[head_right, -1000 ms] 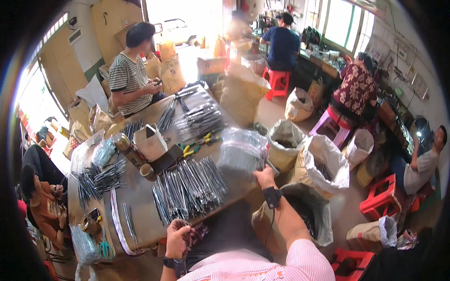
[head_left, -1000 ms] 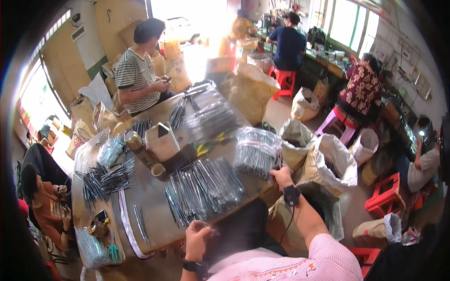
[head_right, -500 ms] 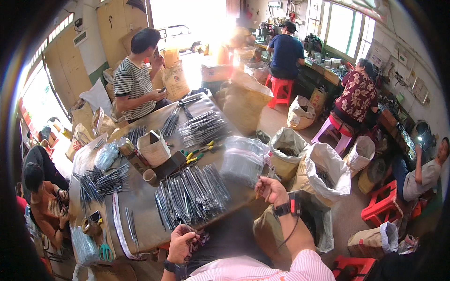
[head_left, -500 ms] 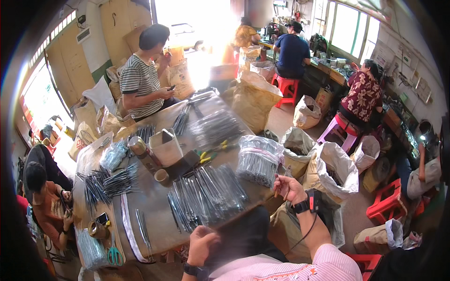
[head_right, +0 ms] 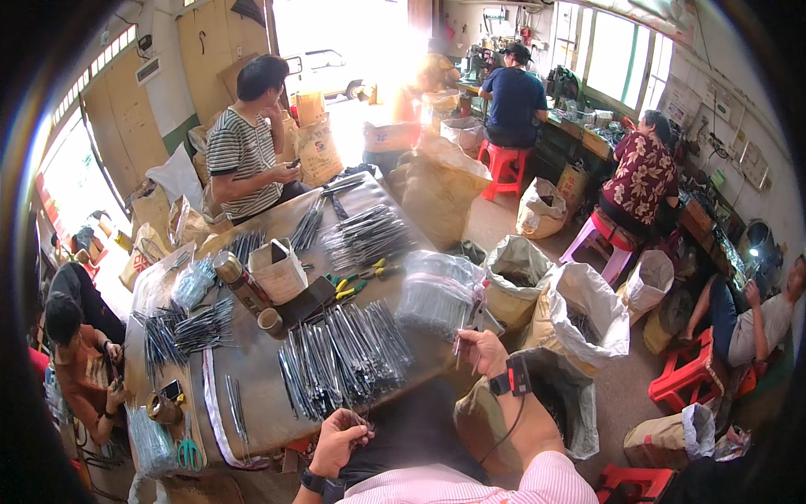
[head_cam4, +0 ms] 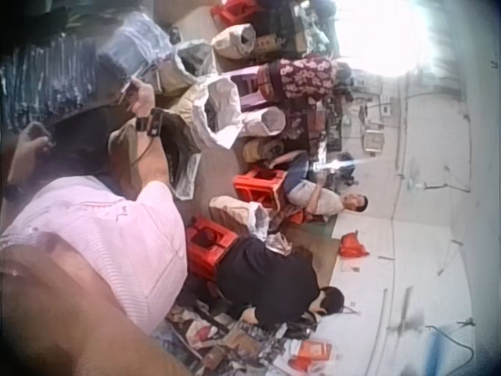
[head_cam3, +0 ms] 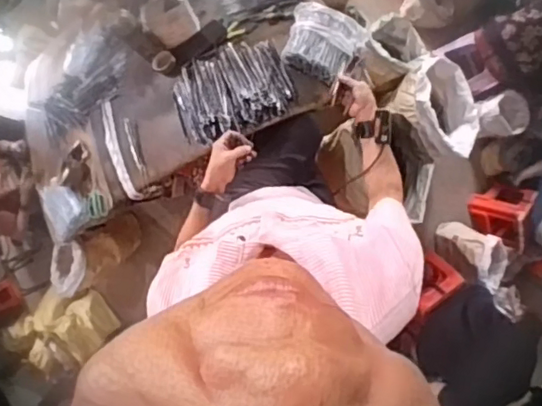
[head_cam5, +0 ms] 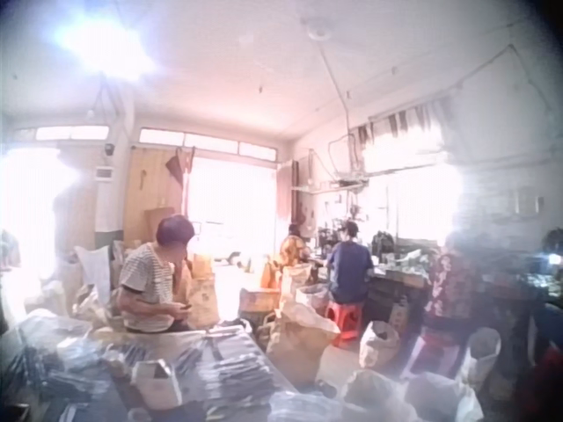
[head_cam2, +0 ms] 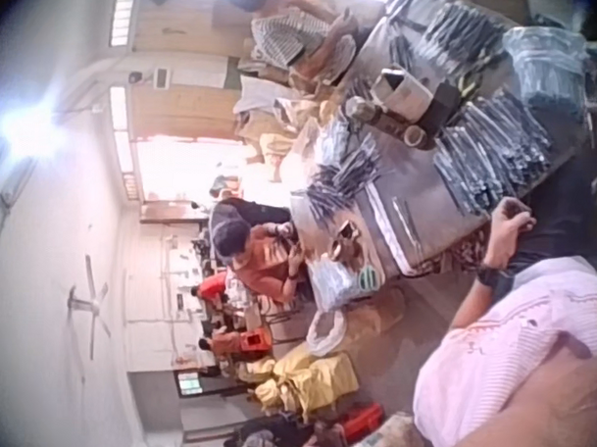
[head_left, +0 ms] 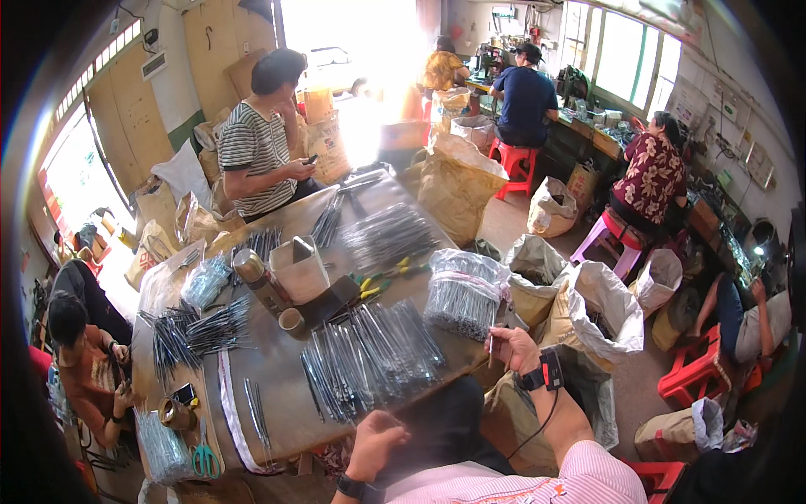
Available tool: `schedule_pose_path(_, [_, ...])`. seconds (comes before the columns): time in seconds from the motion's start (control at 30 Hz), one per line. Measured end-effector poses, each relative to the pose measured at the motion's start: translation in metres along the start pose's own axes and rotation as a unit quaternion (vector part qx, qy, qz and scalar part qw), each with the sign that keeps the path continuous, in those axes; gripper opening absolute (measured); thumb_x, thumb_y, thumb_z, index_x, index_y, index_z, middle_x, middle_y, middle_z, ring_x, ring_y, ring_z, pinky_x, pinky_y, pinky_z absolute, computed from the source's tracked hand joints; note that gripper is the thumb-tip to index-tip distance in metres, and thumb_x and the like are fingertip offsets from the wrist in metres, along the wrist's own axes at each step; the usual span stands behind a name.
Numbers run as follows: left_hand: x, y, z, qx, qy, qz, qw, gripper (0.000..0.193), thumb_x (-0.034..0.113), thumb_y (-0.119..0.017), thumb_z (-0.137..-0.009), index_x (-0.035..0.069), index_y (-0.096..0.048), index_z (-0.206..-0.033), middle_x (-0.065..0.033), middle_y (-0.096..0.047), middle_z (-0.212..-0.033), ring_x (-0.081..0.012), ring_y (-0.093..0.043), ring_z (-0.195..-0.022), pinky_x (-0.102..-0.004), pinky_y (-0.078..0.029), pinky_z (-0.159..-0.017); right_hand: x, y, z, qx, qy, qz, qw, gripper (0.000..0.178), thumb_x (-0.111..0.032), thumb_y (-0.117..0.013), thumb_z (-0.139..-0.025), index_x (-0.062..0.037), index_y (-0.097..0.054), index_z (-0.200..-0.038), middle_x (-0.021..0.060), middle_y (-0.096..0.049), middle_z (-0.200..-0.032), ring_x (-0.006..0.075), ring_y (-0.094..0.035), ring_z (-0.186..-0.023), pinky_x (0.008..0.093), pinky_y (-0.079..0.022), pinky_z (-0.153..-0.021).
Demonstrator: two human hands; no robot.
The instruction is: The person repeatedly picks up metal rods from a table, uses pliers to cut them, and places the cut pieces back on the table. The process is continuous and repetitive throughout the clip.
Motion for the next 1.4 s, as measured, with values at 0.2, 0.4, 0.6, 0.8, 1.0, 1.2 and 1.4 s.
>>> schedule_pose_path(0.2, [0.005, -0.009, -0.006, -0.007, -0.021, 0.024, 0.999, 0.016, -0.005, -0.064, -0.082, 0.002, -0.055, -0.093, -0.0091, -0.064, -0.086, -0.0197, -0.066, -0.075, -0.0289, -0.056, -0.067, -0.003, -0.051, 0.051, -0.058, 0.006, 0.018, 0.998, 0.009, -0.007, -0.066, -0.086, -0.0055, -0.060, -0.094, 0.0099, -0.064, -0.075, 0.0228, -0.065, -0.069, 0.0385, -0.054, -0.063])
schedule_pose_path(0.4, [0.005, -0.026, -0.009, -0.007, -0.015, 0.022, 1.000, 0.015, -0.006, -0.063, -0.084, 0.001, -0.053, -0.092, -0.0089, -0.064, -0.085, -0.0194, -0.068, -0.073, -0.0292, -0.058, -0.068, 0.017, -0.122, 0.098, -0.147, -0.005, 0.183, 0.972, 0.018, -0.007, -0.065, -0.087, -0.0046, -0.052, -0.100, 0.0117, -0.066, -0.085, 0.0235, -0.067, -0.074, 0.0347, -0.056, -0.068])
schedule_pose_path(0.6, [0.004, -0.029, 0.005, -0.028, -0.019, 0.010, 0.999, 0.015, -0.003, -0.063, -0.082, -0.002, -0.057, -0.096, -0.0086, -0.064, -0.088, -0.0175, -0.066, -0.078, -0.0283, -0.055, -0.072, 0.053, -0.167, 0.114, -0.172, 0.056, 0.209, 0.961, 0.013, -0.009, -0.065, -0.089, -0.0031, -0.055, -0.094, 0.0079, -0.065, -0.081, 0.0159, -0.066, -0.072, 0.0278, -0.053, -0.055])
schedule_pose_path(0.8, [0.014, -0.019, 0.011, -0.002, -0.058, -0.001, 0.998, 0.013, -0.005, -0.067, -0.082, 0.002, -0.056, -0.087, -0.0092, -0.066, -0.086, -0.0182, -0.067, -0.075, -0.0280, -0.055, -0.068, 0.065, -0.183, 0.116, -0.167, 0.091, 0.252, 0.949, 0.010, -0.008, -0.066, -0.089, -0.0021, -0.058, -0.093, 0.0045, -0.065, -0.081, 0.0117, -0.064, -0.073, 0.0238, -0.050, -0.064])
schedule_pose_path(1.0, [0.025, -0.012, 0.009, 0.040, -0.107, -0.058, 0.992, 0.014, -0.005, -0.069, -0.080, 0.001, -0.057, -0.082, -0.0077, -0.066, -0.084, -0.0107, -0.061, -0.070, -0.0234, -0.051, -0.064, 0.071, -0.174, 0.108, -0.138, 0.100, 0.257, 0.951, 0.010, -0.008, -0.066, -0.088, -0.0014, -0.059, -0.092, 0.0055, -0.065, -0.080, 0.0123, -0.065, -0.072, 0.0242, -0.051, -0.062])
schedule_pose_path(1.2, [0.027, -0.015, 0.008, 0.027, -0.117, -0.025, 0.992, 0.014, -0.004, -0.071, -0.080, 0.001, -0.058, -0.083, -0.0073, -0.067, -0.084, -0.0094, -0.061, -0.070, -0.0210, -0.048, -0.062, 0.074, -0.166, 0.103, -0.127, 0.098, 0.255, 0.954, 0.011, -0.005, -0.069, -0.086, -0.0020, -0.060, -0.092, 0.0055, -0.067, -0.080, 0.0109, -0.065, -0.071, 0.0232, -0.051, -0.060])
schedule_pose_path(1.4, [0.029, -0.012, 0.008, 0.029, -0.121, -0.050, 0.991, 0.013, -0.003, -0.071, -0.080, 0.001, -0.059, -0.082, -0.0061, -0.068, -0.083, -0.0089, -0.062, -0.069, -0.0201, -0.047, -0.058, 0.077, -0.170, 0.104, -0.119, 0.083, 0.260, 0.955, 0.012, -0.006, -0.069, -0.086, -0.0026, -0.061, -0.093, 0.0048, -0.067, -0.079, 0.0094, -0.064, -0.068, 0.0217, -0.050, -0.059])
Point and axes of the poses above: each hand's wrist, its own z-axis away from the middle knuckle, its own y-axis out of the back of the hand, x = y × z, the point moved 9 cm from there along -z, towards the middle knuckle
